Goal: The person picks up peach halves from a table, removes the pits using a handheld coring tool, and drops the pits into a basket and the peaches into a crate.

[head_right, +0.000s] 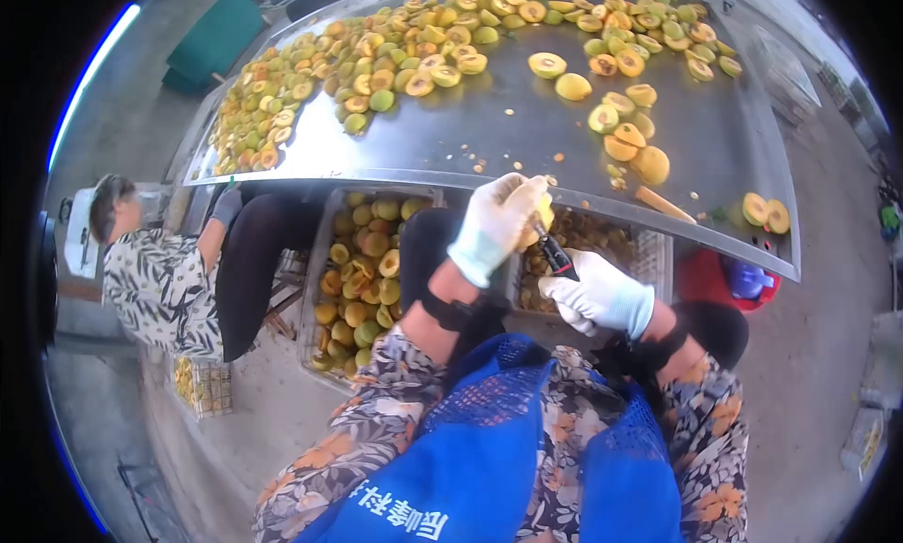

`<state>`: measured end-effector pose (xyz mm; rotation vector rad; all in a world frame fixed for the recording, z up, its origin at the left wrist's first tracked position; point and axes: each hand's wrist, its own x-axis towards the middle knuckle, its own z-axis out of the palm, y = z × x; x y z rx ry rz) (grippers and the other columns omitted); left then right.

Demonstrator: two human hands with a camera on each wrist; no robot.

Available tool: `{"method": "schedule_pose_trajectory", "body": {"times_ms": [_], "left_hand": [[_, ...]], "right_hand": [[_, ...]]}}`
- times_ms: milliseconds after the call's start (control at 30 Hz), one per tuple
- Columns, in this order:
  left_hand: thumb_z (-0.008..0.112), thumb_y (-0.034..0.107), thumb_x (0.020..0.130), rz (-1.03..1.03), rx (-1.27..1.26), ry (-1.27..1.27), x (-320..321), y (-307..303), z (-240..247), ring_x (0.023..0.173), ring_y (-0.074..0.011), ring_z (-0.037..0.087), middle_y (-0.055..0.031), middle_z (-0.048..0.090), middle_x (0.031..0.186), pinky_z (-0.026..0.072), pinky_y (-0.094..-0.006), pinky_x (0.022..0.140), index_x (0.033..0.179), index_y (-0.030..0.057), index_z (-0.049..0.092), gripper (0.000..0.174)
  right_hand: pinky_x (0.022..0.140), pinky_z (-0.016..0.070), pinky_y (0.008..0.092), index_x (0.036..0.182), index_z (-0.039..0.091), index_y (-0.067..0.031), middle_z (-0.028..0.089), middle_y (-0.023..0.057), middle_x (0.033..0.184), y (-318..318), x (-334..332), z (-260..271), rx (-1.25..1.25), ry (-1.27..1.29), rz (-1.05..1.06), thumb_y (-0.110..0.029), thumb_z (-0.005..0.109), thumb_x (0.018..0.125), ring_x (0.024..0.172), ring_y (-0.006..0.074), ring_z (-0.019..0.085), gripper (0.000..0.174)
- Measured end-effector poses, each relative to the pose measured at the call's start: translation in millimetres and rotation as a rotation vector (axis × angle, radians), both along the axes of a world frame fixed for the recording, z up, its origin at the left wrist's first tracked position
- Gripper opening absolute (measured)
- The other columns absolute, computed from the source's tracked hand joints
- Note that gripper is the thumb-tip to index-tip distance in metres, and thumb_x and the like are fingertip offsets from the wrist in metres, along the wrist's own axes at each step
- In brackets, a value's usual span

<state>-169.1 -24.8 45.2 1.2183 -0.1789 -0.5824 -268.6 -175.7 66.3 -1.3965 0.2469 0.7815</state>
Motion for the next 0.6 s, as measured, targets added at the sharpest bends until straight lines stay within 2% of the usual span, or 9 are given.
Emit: {"method": "schedule_pose_trajectory", "body": {"times_ms": [33, 100, 167, 233, 267, 300, 367, 500, 600], "left_hand": [[0.063, 0.020, 0.093, -0.121, 0.001, -0.087, 9.5, 4.6, -16.8, 0.060, -0.0078, 0.056, -0.0015, 0.062, 0.072, 0.0403, -0.0202, 0.048, 0.088, 0.0022, 0.064, 0.019], [0.060, 0.022, 0.095, -0.198, 0.001, -0.003, 15.3, 11.9, -25.7, 0.061, -0.0099, 0.060, -0.0038, 0.064, 0.074, 0.0400, -0.0186, 0.046, 0.091, 0.0015, 0.064, 0.021], [0.053, 0.032, 0.099, -0.212, 0.043, 0.060, 19.7, 15.4, -22.9, 0.062, -0.0120, 0.062, -0.0092, 0.068, 0.082, 0.0428, -0.0188, 0.047, 0.095, 0.0002, 0.064, 0.034], [0.042, 0.044, 0.101, -0.067, -0.069, -0.006, 3.0, 14.2, -20.6, 0.066, -0.0137, 0.063, -0.0178, 0.070, 0.093, 0.0459, -0.0213, 0.050, 0.100, -0.0003, 0.063, 0.049], [0.041, 0.043, 0.101, -0.007, -0.139, 0.087, -0.9, 11.3, -20.5, 0.069, -0.0154, 0.064, -0.0181, 0.070, 0.093, 0.0473, -0.0223, 0.053, 0.101, 0.0000, 0.063, 0.049], [0.040, 0.043, 0.102, 0.055, -0.206, 0.184, -4.9, 8.9, -20.7, 0.073, -0.0171, 0.065, -0.0185, 0.070, 0.093, 0.0486, -0.0233, 0.056, 0.102, 0.0003, 0.063, 0.048], [0.039, 0.041, 0.102, 0.055, -0.203, 0.109, -8.5, 12.3, -24.3, 0.080, -0.0200, 0.067, -0.0186, 0.069, 0.095, 0.0512, -0.0260, 0.063, 0.103, 0.0003, 0.062, 0.047], [0.041, 0.038, 0.102, 0.096, -0.186, 0.024, -18.8, 14.3, -24.6, 0.083, -0.0213, 0.067, -0.0159, 0.069, 0.093, 0.0535, -0.0277, 0.069, 0.100, -0.0014, 0.062, 0.045], [0.043, 0.034, 0.102, 0.242, -0.213, 0.074, -23.2, 6.5, -21.0, 0.076, -0.0215, 0.067, -0.0152, 0.068, 0.092, 0.0534, -0.0278, 0.067, 0.097, -0.0023, 0.063, 0.042]], "right_hand": [[0.037, 0.0317, 0.0234, 0.076, 0.052, -0.0088, 0.047, -0.0026, 0.053, -10.5, -0.8, -3.2, -0.127, -0.064, 0.179, -0.020, 0.055, 0.096, 0.040, 0.0066, 0.043, 0.023], [0.038, 0.0343, 0.0244, 0.074, 0.054, -0.0077, 0.049, -0.0018, 0.053, -10.0, -2.0, 0.2, -0.079, -0.025, 0.245, -0.025, 0.057, 0.095, 0.040, 0.0074, 0.045, 0.027], [0.039, 0.0370, 0.0248, 0.083, 0.056, -0.0059, 0.053, -0.0010, 0.056, 10.4, -6.3, 3.0, -0.111, -0.107, 0.063, -0.028, 0.060, 0.094, 0.042, 0.0088, 0.048, 0.025], [0.043, 0.0430, 0.0283, 0.093, 0.055, -0.0030, 0.058, 0.0027, 0.059, 28.8, -10.8, -26.9, -0.218, -0.286, -0.169, -0.027, 0.063, 0.092, 0.046, 0.0143, 0.055, 0.025], [0.051, 0.0496, 0.0363, 0.100, 0.053, -0.0008, 0.063, 0.0112, 0.065, 33.1, -8.6, -22.1, -0.500, -0.432, -0.123, -0.025, 0.061, 0.090, 0.055, 0.0261, 0.064, 0.028], [0.051, 0.0496, 0.0363, 0.100, 0.053, -0.0008, 0.063, 0.0112, 0.065, 31.3, -10.1, -22.5, -0.507, -0.431, -0.142, -0.025, 0.061, 0.090, 0.055, 0.0261, 0.064, 0.028], [0.058, 0.0521, 0.0445, 0.098, 0.054, 0.0007, 0.065, 0.0189, 0.071, 30.7, -11.2, -20.3, -1.049, -0.781, -0.013, -0.025, 0.057, 0.089, 0.065, 0.0366, 0.066, 0.028], [0.062, 0.0522, 0.0475, 0.096, 0.055, 0.0005, 0.066, 0.0215, 0.076, 24.6, -11.1, -6.8, -1.104, -0.669, 0.148, -0.027, 0.054, 0.089, 0.070, 0.0406, 0.065, 0.028], [0.062, 0.0522, 0.0452, 0.095, 0.055, 0.0004, 0.065, 0.0219, 0.075, 31.3, -14.6, -24.0, -0.976, -0.763, 0.050, -0.024, 0.055, 0.089, 0.069, 0.0397, 0.065, 0.026]]}}
